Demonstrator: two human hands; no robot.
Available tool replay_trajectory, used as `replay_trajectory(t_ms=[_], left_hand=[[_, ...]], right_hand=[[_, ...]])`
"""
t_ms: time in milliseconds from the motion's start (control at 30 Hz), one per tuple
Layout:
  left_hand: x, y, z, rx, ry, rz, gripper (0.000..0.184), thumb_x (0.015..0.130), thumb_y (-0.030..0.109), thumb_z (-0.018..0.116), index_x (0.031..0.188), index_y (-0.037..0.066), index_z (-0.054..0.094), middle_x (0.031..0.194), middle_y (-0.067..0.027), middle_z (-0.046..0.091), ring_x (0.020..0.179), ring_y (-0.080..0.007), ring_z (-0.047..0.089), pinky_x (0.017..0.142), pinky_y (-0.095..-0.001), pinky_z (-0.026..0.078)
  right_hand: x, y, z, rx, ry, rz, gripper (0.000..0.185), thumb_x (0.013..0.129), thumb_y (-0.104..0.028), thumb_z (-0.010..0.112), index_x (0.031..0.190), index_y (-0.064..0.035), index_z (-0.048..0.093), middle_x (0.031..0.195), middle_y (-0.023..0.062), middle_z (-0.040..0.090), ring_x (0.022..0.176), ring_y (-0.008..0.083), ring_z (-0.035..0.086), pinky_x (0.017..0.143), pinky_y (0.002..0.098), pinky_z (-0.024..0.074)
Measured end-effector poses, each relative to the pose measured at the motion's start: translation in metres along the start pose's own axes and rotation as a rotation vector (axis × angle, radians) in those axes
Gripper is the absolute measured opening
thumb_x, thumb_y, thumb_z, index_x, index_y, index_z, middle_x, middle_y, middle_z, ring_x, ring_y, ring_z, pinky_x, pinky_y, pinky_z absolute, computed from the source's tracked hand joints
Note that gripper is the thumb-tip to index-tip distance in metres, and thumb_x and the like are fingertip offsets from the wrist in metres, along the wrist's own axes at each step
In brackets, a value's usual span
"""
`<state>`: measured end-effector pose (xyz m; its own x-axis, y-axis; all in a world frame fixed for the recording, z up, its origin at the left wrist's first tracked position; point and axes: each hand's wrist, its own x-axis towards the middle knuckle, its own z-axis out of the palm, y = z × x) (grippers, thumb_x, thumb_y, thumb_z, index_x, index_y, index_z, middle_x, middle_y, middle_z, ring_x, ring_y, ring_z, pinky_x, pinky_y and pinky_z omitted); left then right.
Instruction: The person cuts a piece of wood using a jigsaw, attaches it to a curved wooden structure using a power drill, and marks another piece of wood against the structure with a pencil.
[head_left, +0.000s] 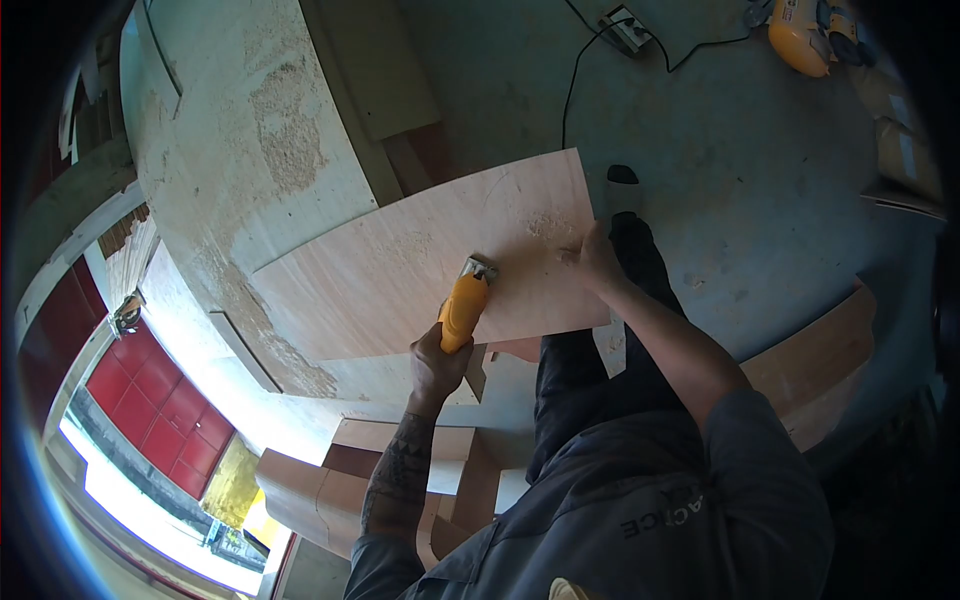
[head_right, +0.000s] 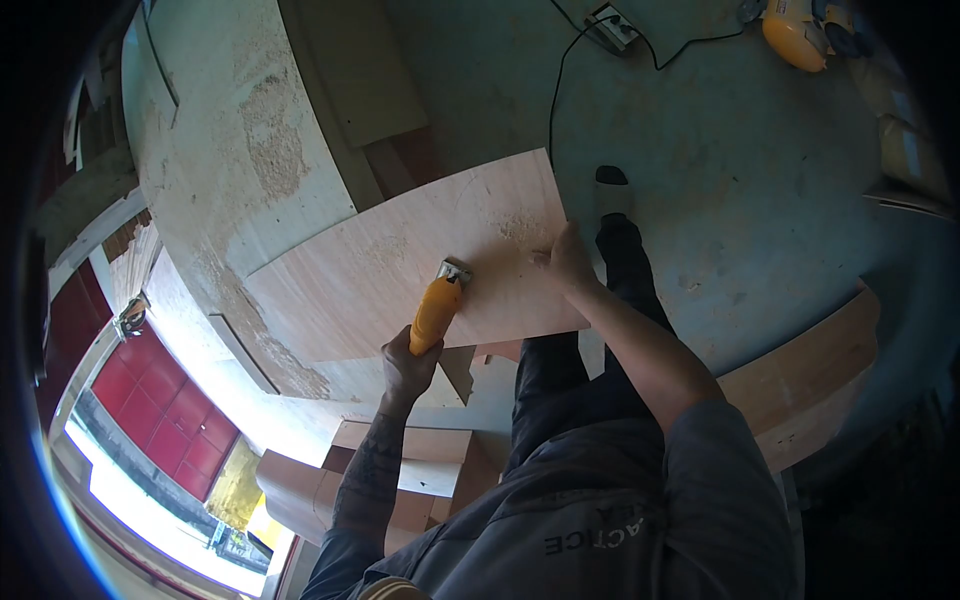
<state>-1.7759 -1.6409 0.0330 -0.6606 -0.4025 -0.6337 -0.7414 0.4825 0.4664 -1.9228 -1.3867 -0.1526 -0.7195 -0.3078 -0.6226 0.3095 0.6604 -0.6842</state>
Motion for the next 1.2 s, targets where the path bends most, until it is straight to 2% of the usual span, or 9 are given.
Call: replay_trajectory(t_ms=[167, 300, 600, 967, 1200], left_hand=[[-0.001, 0.001, 0.006, -0.011, 0.05, 0.005, 0.024, 0.083, 0.016, 0.08, 0.097, -0.002, 0.071, 0.075, -0.0164, 0.072, 0.07, -0.027, 0.075, 0.065, -0.0371, 0.056], [-0.002, 0.006, 0.007, -0.001, 0.047, -0.039, 0.026, 0.083, 0.017, 0.081, 0.098, -0.002, 0.072, 0.075, -0.0165, 0.072, 0.071, -0.0271, 0.075, 0.065, -0.0372, 0.056], [0.0, 0.009, 0.011, -0.017, 0.033, -0.098, 0.03, 0.085, 0.02, 0.081, 0.103, -0.002, 0.073, 0.078, -0.0159, 0.074, 0.073, -0.0256, 0.076, 0.067, -0.0361, 0.057], [0.003, 0.013, 0.014, -0.057, 0.037, -0.11, 0.033, 0.084, 0.02, 0.081, 0.109, -0.001, 0.073, 0.087, -0.0165, 0.077, 0.08, -0.0237, 0.077, 0.072, -0.0359, 0.058], [0.006, 0.018, 0.014, -0.053, 0.025, -0.156, 0.033, 0.084, 0.019, 0.08, 0.11, -0.001, 0.073, 0.088, -0.0162, 0.077, 0.082, -0.0234, 0.077, 0.073, -0.036, 0.058]], right_hand=[[0.001, -0.001, -0.002, 0.068, -0.048, 0.058, 0.081, 0.083, -0.021, 0.087, 0.133, 0.0131, 0.033, 0.122, 0.0381, 0.059, 0.116, 0.0519, 0.063, 0.098, 0.0512, 0.0507], [-0.002, -0.009, -0.007, -0.016, -0.013, 0.005, 0.081, 0.084, -0.022, 0.086, 0.134, 0.0129, 0.032, 0.124, 0.0384, 0.058, 0.117, 0.0521, 0.062, 0.099, 0.0514, 0.0505], [-0.002, -0.015, -0.01, -0.004, -0.058, 0.094, 0.081, 0.083, -0.021, 0.087, 0.134, 0.0127, 0.033, 0.124, 0.0389, 0.057, 0.119, 0.0521, 0.06, 0.1, 0.0509, 0.0499], [-0.003, -0.018, -0.012, 0.041, 0.001, 0.014, 0.08, 0.082, -0.018, 0.087, 0.134, 0.0133, 0.035, 0.125, 0.0391, 0.059, 0.119, 0.0522, 0.061, 0.101, 0.0502, 0.0494], [-0.001, -0.015, -0.01, 0.017, -0.032, 0.065, 0.082, 0.081, -0.017, 0.088, 0.135, 0.0126, 0.034, 0.124, 0.0388, 0.059, 0.12, 0.0518, 0.06, 0.102, 0.0496, 0.0494]])
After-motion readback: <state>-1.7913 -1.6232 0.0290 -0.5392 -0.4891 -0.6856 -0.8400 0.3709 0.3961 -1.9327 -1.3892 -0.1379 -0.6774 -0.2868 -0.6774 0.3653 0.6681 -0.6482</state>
